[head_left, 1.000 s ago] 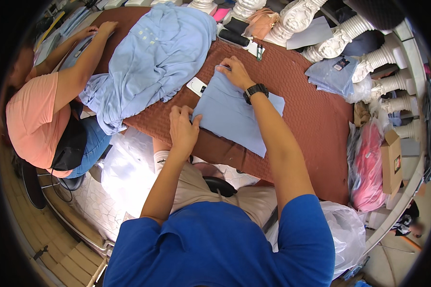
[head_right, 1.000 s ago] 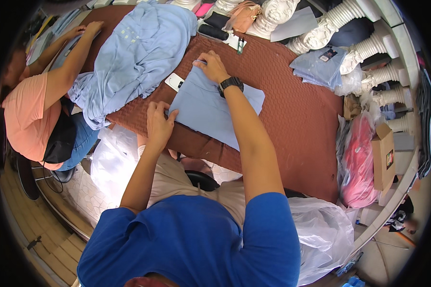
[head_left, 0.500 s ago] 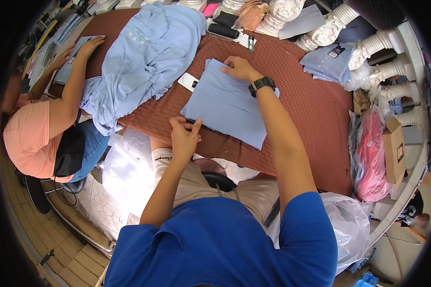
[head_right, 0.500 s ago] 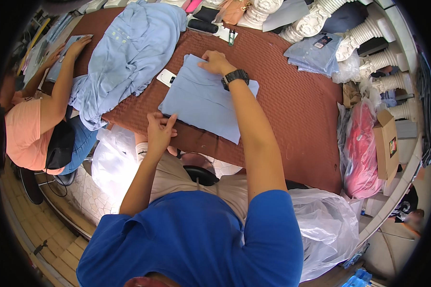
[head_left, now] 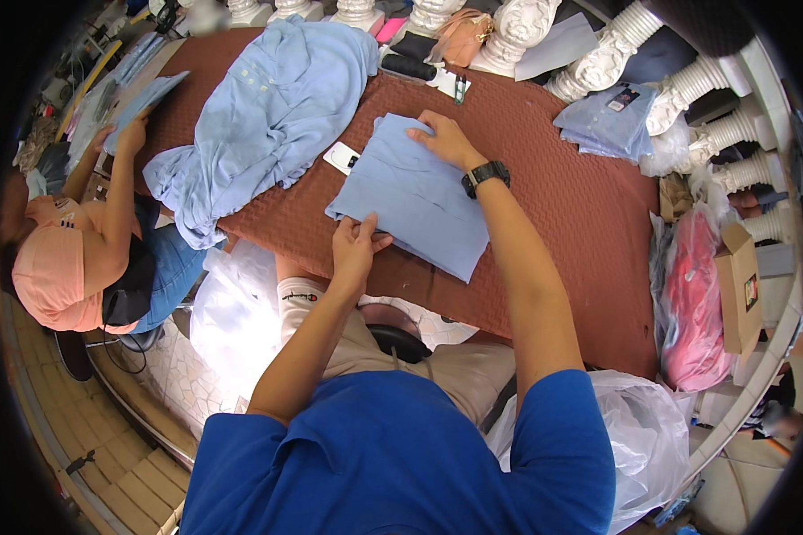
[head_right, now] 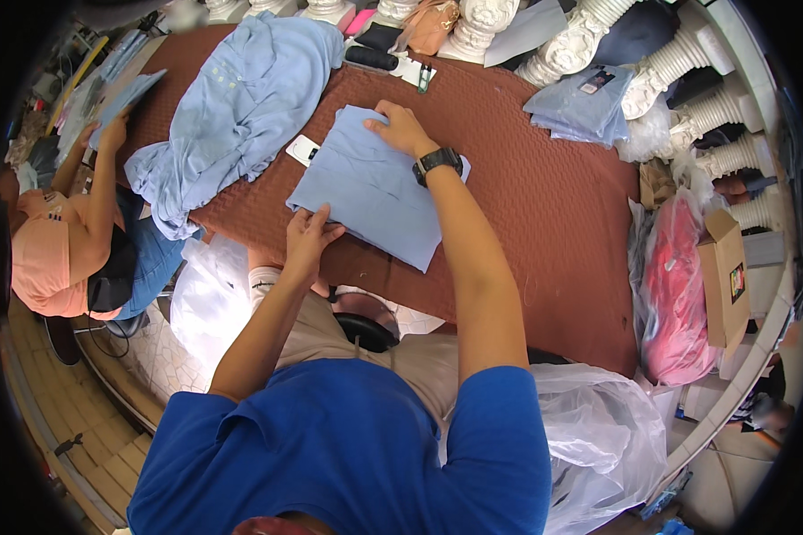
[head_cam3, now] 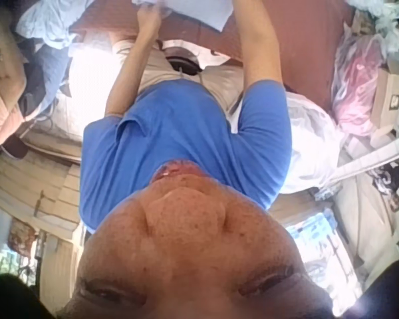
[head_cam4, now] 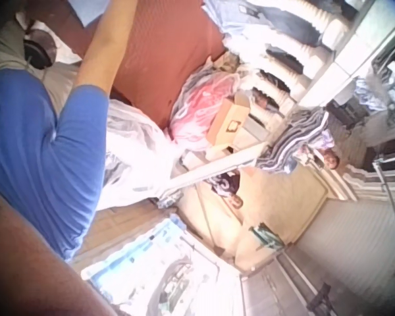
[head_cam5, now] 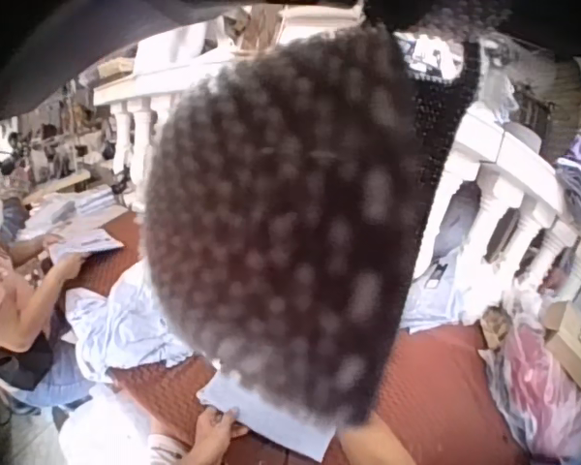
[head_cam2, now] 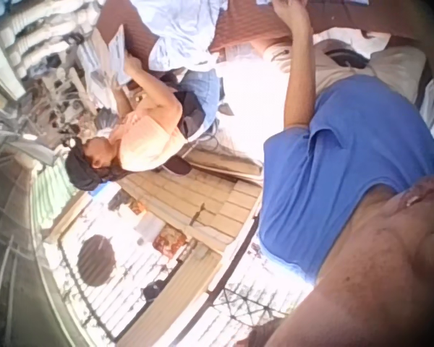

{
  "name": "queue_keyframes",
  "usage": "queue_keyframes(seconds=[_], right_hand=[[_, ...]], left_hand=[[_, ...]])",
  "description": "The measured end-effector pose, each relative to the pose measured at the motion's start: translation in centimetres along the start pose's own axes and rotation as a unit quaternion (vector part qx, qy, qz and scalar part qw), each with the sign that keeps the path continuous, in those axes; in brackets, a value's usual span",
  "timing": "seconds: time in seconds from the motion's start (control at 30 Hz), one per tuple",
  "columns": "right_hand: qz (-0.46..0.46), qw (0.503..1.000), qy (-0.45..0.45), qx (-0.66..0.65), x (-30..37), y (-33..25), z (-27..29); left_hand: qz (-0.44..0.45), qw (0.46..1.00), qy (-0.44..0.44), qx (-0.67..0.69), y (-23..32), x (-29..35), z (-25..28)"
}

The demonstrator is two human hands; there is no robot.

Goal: The person buttons a light blue shirt, smooths it out on a work surface, places a cardboard insert inside, and folds the shirt before sliding it into a plastic bag and sealing it.

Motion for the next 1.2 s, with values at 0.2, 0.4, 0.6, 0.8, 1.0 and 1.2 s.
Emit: queue_keyframes(seconds=[0.2, 0.4, 0.6, 0.8, 1.0, 1.2], right_hand=[[0.043, 0.989, 0.121, 0.075, 0.9, 1.3, -0.4], [0.051, 0.988, 0.100, 0.110, 0.1, -0.4, 0.4], [-0.021, 0.993, 0.030, 0.111, -4.1, 1.4, -4.4], [-0.020, 0.996, -0.020, 0.084, -6.3, 0.4, -4.9], [0.047, 0.997, 0.040, -0.040, -4.7, -1.1, -0.4], [0.061, 0.960, 0.221, -0.160, 2.7, -3.4, 13.0]], left_hand=[[0.138, 0.951, -0.067, -0.267, 2.4, 0.5, 2.0], [-0.260, 0.798, 0.119, -0.531, 7.4, -1.0, 3.7], [-0.280, 0.806, 0.036, -0.521, 5.5, -4.5, 3.4], [-0.235, 0.804, 0.006, -0.546, 4.9, -6.1, 4.5], [-0.346, 0.738, -0.047, -0.577, 6.2, -6.9, 2.9], [-0.436, 0.765, -0.145, -0.451, 15.9, -7.0, -5.6]])
Point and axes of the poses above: each hand's wrist, its own x-axis away from the middle knuckle, its own z-axis out of the back of the hand, y = z × x, the point moved 6 cm from there along -x, towards the middle knuckle, and after that the axes turned 2 degrees about -z, right-handed, at the moved point
